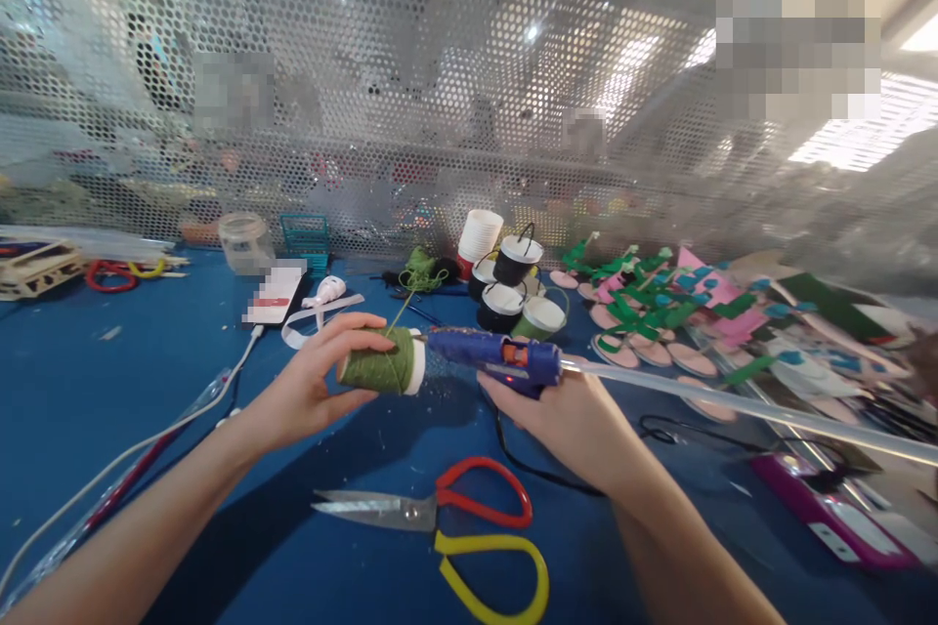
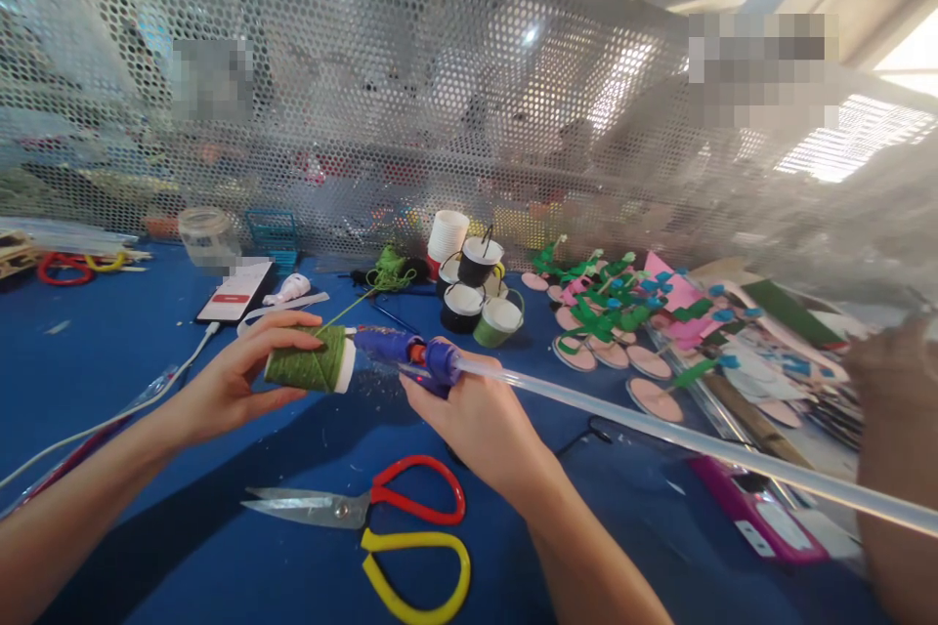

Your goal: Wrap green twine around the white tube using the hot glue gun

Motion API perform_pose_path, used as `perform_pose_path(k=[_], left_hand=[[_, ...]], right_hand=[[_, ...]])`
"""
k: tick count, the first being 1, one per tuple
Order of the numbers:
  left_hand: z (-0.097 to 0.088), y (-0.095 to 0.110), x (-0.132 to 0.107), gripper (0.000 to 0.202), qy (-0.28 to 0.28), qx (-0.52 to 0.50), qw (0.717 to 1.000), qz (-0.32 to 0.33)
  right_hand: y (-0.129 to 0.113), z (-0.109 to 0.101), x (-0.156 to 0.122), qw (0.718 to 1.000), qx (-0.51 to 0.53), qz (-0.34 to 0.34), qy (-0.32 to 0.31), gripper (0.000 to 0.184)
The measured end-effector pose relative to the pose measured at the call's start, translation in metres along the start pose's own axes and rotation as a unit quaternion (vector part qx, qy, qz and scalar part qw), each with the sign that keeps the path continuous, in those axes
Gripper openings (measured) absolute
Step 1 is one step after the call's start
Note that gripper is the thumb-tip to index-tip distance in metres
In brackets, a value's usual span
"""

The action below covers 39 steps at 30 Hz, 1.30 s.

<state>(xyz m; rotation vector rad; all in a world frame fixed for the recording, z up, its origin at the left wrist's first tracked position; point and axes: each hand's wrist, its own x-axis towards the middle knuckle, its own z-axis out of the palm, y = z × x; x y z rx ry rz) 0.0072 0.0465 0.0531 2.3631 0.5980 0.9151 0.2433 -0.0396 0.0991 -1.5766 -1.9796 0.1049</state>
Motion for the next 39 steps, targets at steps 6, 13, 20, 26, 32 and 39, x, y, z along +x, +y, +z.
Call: perform_pose_path(k=[6,13,20,26,32,39], left_hand=[[-0.0002,-0.002,-0.0008,0.033,-0.001,0.024,1.0,0.013],[0.0,0.0009,-0.0005,0.032,-0.007,0.034,0.999,0.025],[-0.0009,0.0009,-0.002,0.031,-0.024,0.048,0.998,0.029],[0.0,-0.0003,-0.0019,0.031,-0.01,0.036,0.999,0.015],[-0.0001,0.0012,-0.0012,0.031,-0.005,0.026,1.0,0.013],[0.0013,-0.0006,-0.0013,0.033,0.007,0.034,0.999,-0.001]], right_hand=[[-0.0021,0.0025,-0.0011,1.0,0.015,0.017,0.014,0.015],[0.0007,0.0009,-0.0001,1.0,-0.007,0.018,0.005,0.016],[0.003,0.0041,0.0022,1.0,-0.014,0.001,0.006,0.016],[0.0011,0.0006,0.0006,1.0,0.012,0.011,0.006,0.017],[-0.0007,0.0017,0.0014,0.998,0.055,0.028,0.004,0.015],[-0.0037,0.0019,-0.0041,0.996,0.074,0.053,0.0,0.014]])
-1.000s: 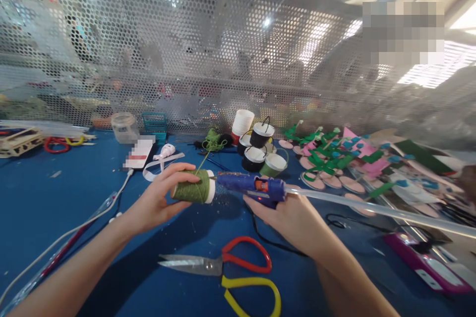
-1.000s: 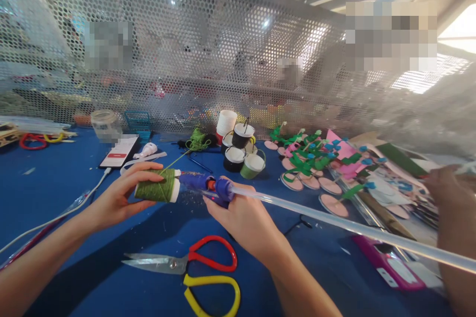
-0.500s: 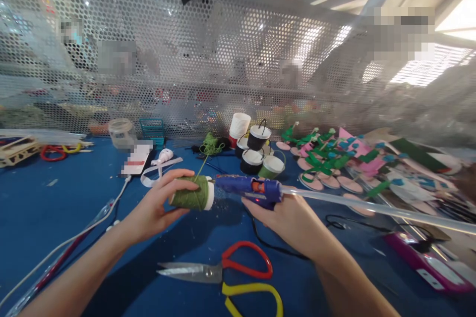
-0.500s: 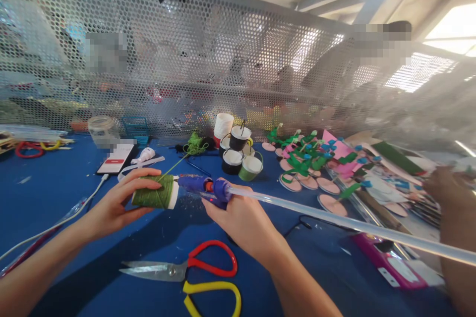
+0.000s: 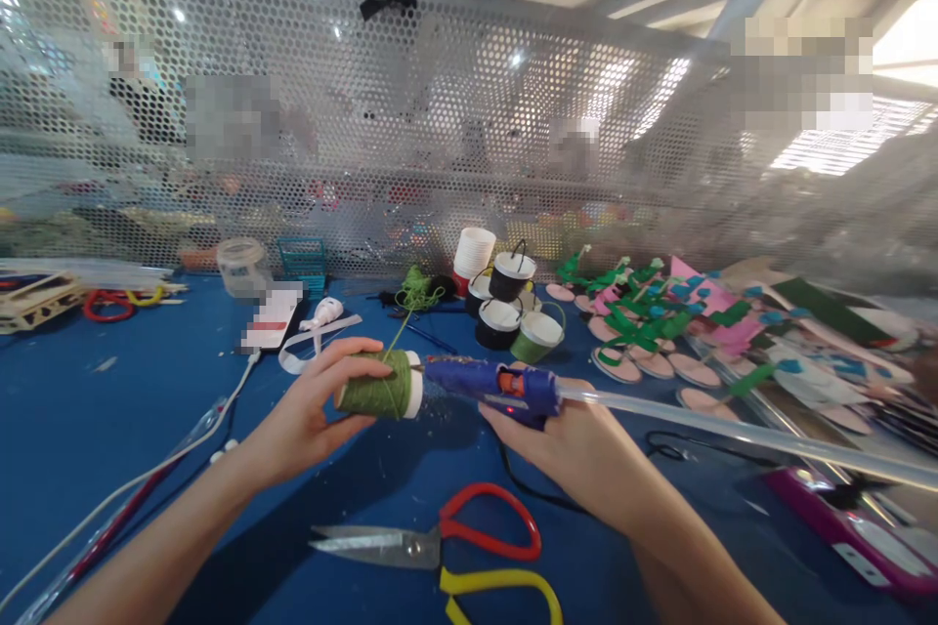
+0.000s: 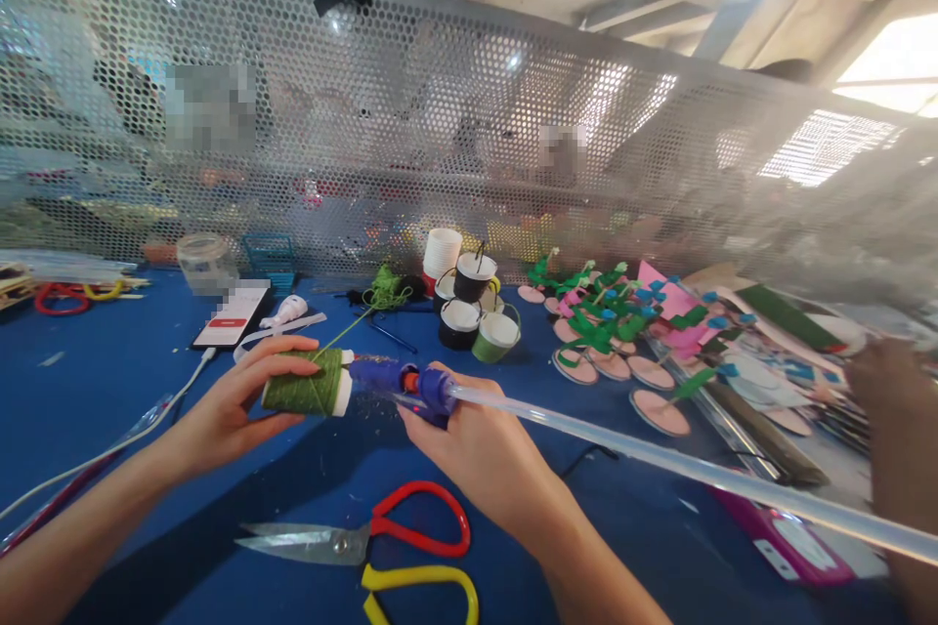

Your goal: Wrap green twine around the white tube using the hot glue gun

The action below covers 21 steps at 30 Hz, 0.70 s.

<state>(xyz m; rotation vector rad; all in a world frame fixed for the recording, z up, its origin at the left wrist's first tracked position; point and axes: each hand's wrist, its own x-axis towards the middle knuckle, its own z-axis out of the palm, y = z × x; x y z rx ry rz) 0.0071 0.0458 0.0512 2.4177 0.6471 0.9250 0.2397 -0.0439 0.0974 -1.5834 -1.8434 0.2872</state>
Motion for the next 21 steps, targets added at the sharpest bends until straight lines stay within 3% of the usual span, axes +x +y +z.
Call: perform_pose_path(k=[11,21], left_hand=[[0.0014,-0.0012,-0.0017,0.035,0.014,-0.006,1.0,-0.012],[0.0015,0.0001,-0.0027,0.034,-0.008,0.022,1.0,0.018]], right_hand=[[0.003,0.0031,-0.0057,1.0,0.028,0.008,-0.007,0.014],[-0.0018,-0.0031,0.0033,1.0,-0.02,-0.01,-0.002,0.014]])
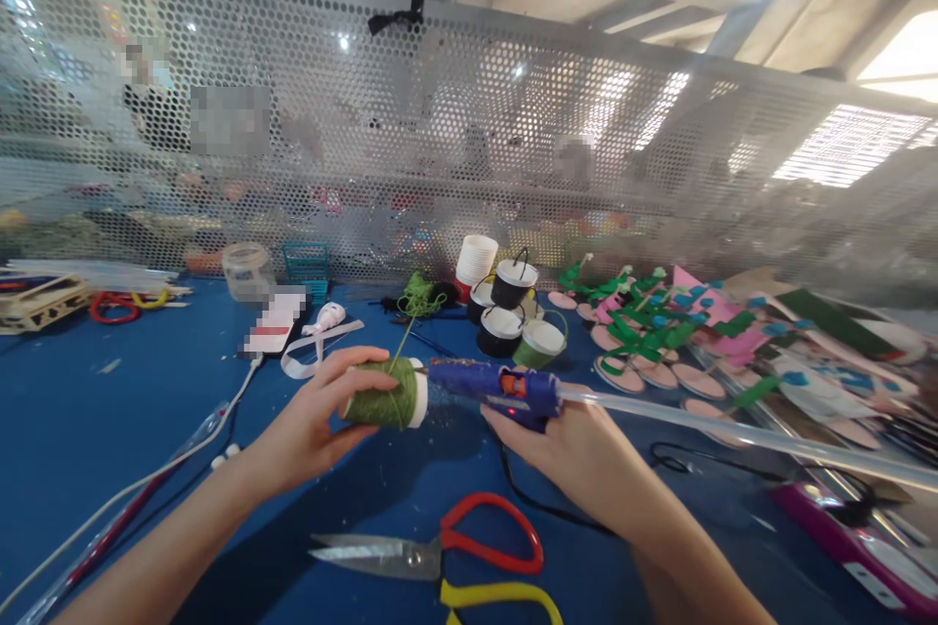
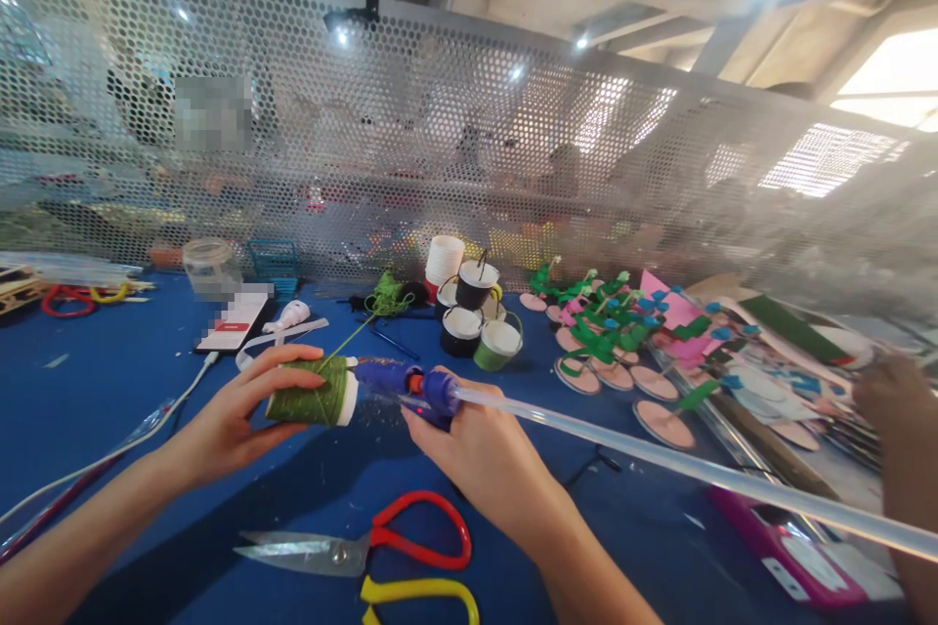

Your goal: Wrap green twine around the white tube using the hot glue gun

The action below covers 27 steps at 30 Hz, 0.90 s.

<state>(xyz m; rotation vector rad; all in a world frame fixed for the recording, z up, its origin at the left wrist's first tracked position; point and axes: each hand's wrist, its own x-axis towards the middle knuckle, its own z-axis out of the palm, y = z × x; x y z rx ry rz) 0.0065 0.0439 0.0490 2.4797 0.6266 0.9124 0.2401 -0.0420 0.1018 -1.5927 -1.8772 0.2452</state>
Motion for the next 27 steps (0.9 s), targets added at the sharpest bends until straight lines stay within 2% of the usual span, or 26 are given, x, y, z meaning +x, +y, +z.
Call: perform_pose_path(k=[15,19,27], left_hand=[[0.001,-0.001,0.0,0.036,-0.024,-0.005,1.0,0.006],[0.001,-0.003,0.0,0.036,0.0,0.003,1.0,-0.011],[-0.001,-0.004,0.002,0.037,0.038,-0.01,0.998,-0.049]], right_hand=[[0.008,0.008,0.004,1.0,-0.001,-0.014,0.007,0.015],[0.007,0.01,-0.001,1.0,0.024,-0.004,0.014,0.014],[0.004,0.009,-0.008,0.998,0.055,0.022,-0.019,0.013]])
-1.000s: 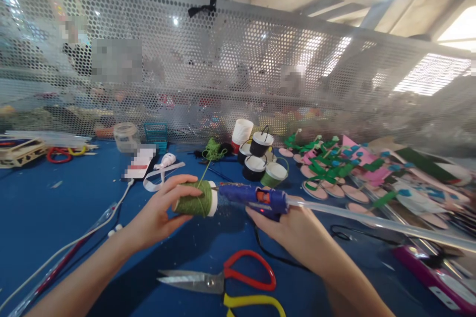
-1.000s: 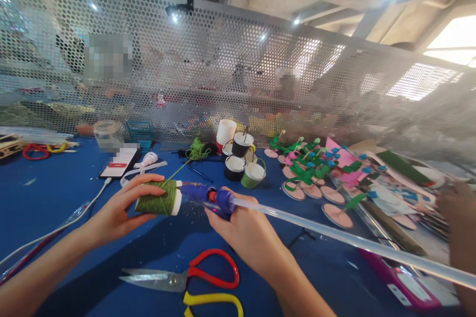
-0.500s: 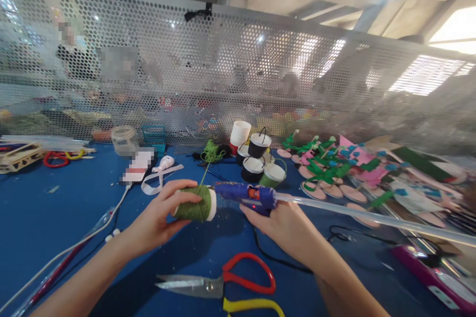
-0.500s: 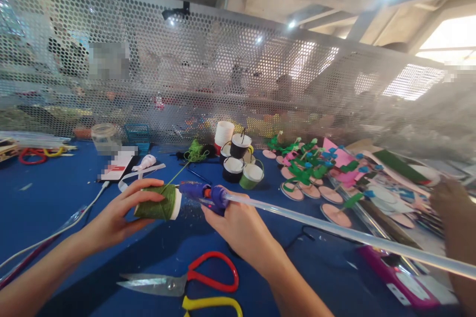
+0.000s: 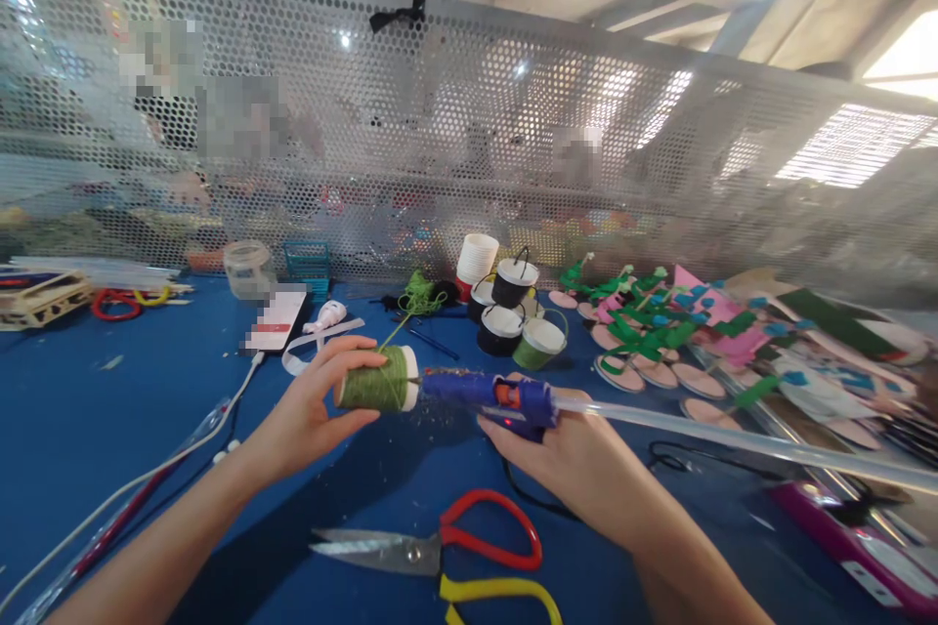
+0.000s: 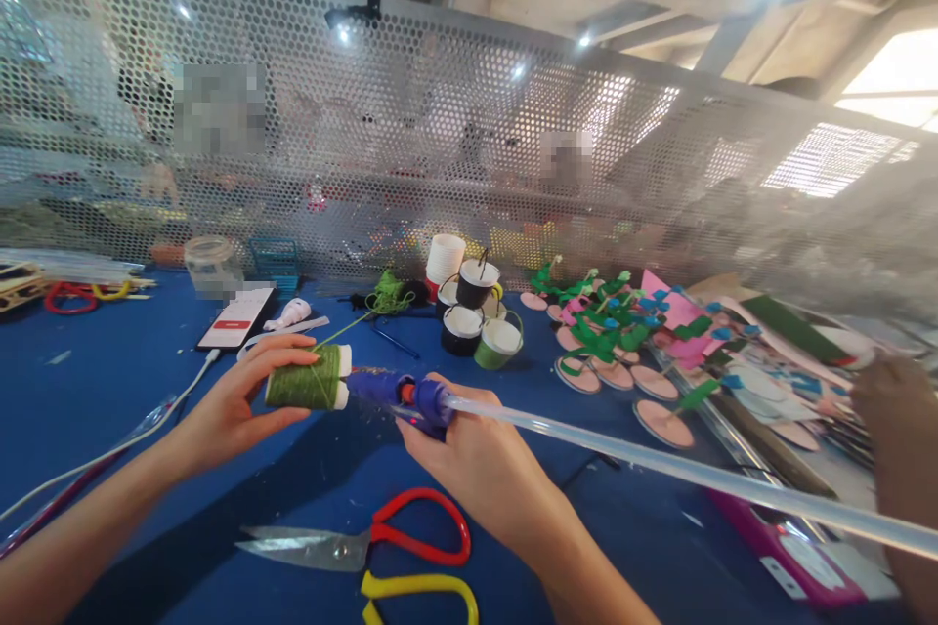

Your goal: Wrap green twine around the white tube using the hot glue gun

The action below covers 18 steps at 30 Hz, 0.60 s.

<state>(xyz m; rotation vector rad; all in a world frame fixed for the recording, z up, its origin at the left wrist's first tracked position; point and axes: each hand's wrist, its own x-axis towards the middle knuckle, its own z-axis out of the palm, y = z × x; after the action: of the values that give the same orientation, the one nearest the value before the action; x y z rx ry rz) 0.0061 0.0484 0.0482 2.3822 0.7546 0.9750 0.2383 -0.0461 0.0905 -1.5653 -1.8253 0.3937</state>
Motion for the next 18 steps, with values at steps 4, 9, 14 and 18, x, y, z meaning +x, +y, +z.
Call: perform_pose_path(k=[4,9,14,18], left_hand=[[0.0005,0.0004,0.0002,0.037,0.016,-0.014,1.0,-0.01],[0.0016,0.0009,0.0003,0.038,0.026,-0.038,0.999,-0.027],[0.0025,0.0006,0.0009,0.039,0.038,-0.055,0.997,-0.043],[0.004,0.0,0.0015,0.039,0.043,-0.078,0.993,-0.073]], right_hand=[[0.0038,0.0026,-0.0014,1.0,0.004,0.006,-0.013,0.012],[0.0027,0.0037,-0.0019,1.0,0.0,0.01,-0.023,0.013],[0.0029,0.004,-0.0031,0.999,-0.006,0.01,-0.031,0.012],[0.006,0.0051,-0.0035,0.999,-0.008,0.01,-0.036,0.012]])
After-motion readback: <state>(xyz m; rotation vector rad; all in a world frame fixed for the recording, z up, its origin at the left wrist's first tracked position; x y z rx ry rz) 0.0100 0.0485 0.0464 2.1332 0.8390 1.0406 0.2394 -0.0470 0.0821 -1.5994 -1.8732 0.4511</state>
